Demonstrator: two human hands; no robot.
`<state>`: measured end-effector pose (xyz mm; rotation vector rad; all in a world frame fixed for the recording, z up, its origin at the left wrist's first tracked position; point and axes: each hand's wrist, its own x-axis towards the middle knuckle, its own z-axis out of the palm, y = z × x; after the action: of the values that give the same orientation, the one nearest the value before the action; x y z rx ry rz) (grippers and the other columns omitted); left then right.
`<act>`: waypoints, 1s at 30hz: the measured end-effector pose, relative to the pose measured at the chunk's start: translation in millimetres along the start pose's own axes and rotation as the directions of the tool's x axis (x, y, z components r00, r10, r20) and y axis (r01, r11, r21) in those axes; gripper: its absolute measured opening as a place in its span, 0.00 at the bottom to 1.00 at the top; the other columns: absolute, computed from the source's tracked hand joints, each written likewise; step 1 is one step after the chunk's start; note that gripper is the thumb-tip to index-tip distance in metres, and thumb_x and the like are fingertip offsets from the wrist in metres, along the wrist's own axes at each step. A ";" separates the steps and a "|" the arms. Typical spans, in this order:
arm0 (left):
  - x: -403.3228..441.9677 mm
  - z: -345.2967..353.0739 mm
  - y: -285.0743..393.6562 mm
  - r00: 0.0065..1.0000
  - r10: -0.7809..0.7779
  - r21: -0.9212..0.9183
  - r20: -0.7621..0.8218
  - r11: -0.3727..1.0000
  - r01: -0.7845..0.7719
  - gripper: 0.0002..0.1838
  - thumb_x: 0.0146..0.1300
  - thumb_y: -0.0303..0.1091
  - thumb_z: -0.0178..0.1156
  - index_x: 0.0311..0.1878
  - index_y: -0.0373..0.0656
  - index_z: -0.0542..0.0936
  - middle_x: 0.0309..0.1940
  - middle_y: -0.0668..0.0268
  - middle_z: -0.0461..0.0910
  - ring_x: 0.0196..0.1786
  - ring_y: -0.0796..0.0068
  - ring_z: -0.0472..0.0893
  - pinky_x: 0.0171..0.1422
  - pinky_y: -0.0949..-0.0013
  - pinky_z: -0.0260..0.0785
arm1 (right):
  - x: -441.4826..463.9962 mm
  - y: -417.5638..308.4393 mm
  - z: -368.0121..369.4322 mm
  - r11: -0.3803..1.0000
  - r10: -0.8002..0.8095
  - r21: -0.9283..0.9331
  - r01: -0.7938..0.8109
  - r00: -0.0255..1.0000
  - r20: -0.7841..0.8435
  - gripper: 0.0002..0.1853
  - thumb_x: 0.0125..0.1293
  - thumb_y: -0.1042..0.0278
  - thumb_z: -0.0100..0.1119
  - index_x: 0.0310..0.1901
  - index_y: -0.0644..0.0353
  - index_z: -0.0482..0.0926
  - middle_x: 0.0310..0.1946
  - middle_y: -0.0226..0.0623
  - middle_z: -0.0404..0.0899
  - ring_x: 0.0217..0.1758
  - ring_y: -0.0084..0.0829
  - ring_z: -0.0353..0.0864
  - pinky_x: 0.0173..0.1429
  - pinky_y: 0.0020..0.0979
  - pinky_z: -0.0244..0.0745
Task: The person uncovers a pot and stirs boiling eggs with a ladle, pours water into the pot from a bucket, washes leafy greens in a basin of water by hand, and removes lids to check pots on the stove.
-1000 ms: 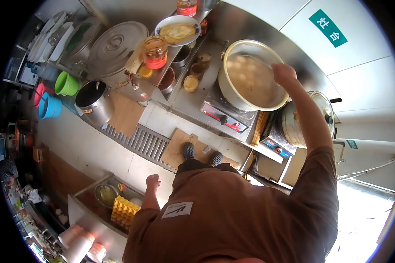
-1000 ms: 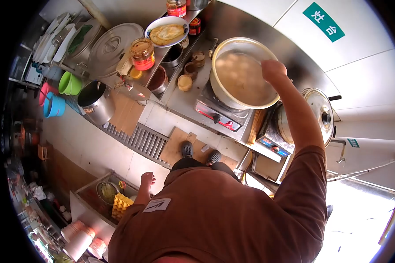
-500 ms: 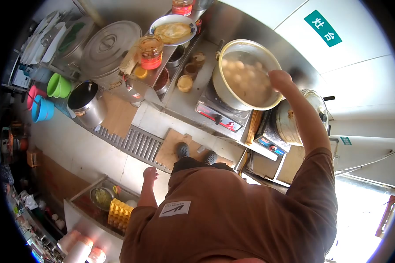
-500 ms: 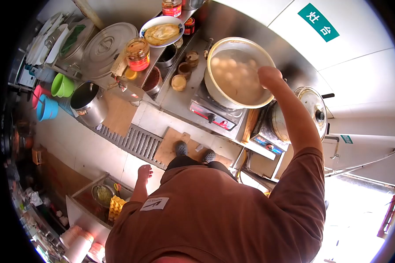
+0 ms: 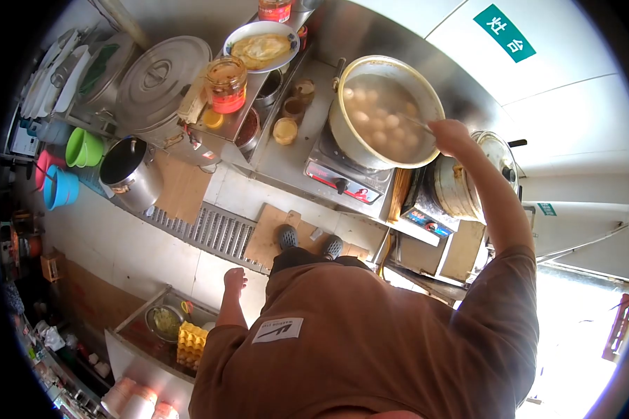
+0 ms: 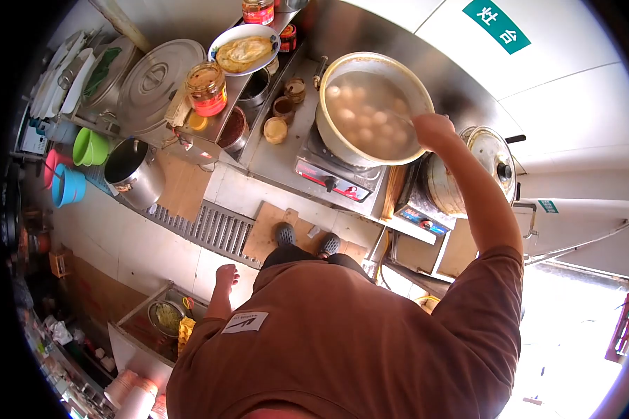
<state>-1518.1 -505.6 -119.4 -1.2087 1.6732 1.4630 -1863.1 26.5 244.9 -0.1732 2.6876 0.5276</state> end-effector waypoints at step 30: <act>11.4 -8.0 28.2 0.999 0.034 0.069 0.024 0.997 -0.035 0.11 0.58 0.39 0.55 0.40 0.43 0.75 0.28 0.68 0.75 0.28 0.74 0.76 0.28 0.70 0.67 | -55.1 25.3 25.8 0.484 -0.079 0.778 -0.400 0.866 0.494 0.07 0.60 0.69 0.53 0.25 0.61 0.72 0.14 0.27 0.66 0.11 0.18 0.62 0.13 0.24 0.54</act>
<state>-1547.3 -516.8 -115.9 -1.1273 1.7228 1.4221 -1808.4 62.3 253.6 0.4685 2.1359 -0.7287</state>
